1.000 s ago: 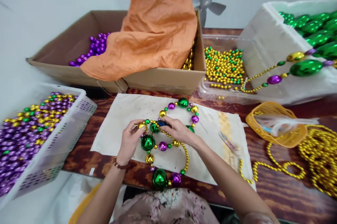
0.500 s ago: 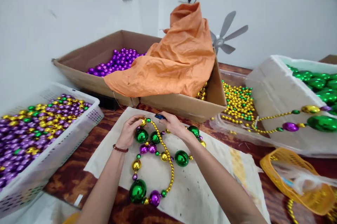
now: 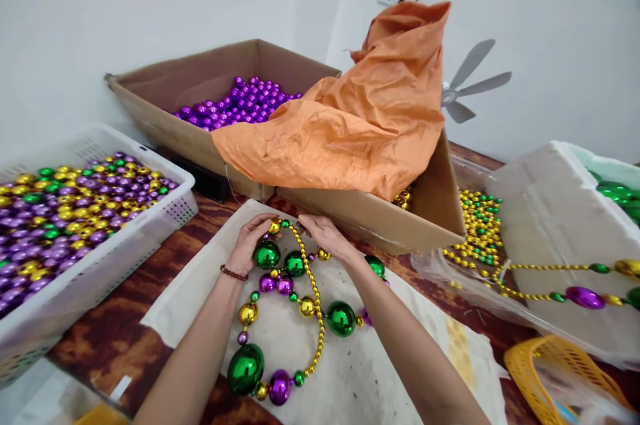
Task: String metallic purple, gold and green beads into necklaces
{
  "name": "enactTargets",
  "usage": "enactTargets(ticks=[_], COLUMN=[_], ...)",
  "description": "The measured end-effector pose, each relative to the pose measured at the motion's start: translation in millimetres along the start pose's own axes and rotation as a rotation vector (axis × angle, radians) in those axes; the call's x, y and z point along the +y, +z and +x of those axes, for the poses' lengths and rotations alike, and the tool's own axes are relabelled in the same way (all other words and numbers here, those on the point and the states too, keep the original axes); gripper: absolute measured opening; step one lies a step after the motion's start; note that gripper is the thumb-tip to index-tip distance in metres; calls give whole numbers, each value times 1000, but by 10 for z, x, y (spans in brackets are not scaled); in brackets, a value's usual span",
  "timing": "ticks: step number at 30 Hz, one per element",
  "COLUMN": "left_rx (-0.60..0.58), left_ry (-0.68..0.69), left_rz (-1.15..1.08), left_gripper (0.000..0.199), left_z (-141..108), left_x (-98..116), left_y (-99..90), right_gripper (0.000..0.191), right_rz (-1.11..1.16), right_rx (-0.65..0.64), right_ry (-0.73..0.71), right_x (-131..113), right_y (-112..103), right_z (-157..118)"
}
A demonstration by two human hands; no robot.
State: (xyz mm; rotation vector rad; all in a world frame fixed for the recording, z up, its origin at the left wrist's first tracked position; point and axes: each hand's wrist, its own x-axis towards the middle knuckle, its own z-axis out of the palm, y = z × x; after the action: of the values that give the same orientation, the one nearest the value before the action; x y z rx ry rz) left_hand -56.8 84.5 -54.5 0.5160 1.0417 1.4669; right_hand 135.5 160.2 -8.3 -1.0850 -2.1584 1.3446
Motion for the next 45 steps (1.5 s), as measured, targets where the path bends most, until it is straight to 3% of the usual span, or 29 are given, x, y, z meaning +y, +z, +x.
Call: enactTargets(ticks=[8,18,37,45], left_rx=[-3,-11,-29,-26], left_ry=[-11,-16,-13,-6], left_rz=[12,32,66,66], left_gripper=[44,46,42,42], left_z=[4,13,22,28], left_x=[13,-1,-8,-21], left_y=[23,14,13,3], right_gripper=[47,45,41,40], right_rz=[-183,-429,-514,-415], right_rx=[32,-27,38,60], right_ry=[35,67,27,-61], right_x=[-69,-86,10,61], right_y=[-3,-12,29,40], right_z=[43,88,80,62])
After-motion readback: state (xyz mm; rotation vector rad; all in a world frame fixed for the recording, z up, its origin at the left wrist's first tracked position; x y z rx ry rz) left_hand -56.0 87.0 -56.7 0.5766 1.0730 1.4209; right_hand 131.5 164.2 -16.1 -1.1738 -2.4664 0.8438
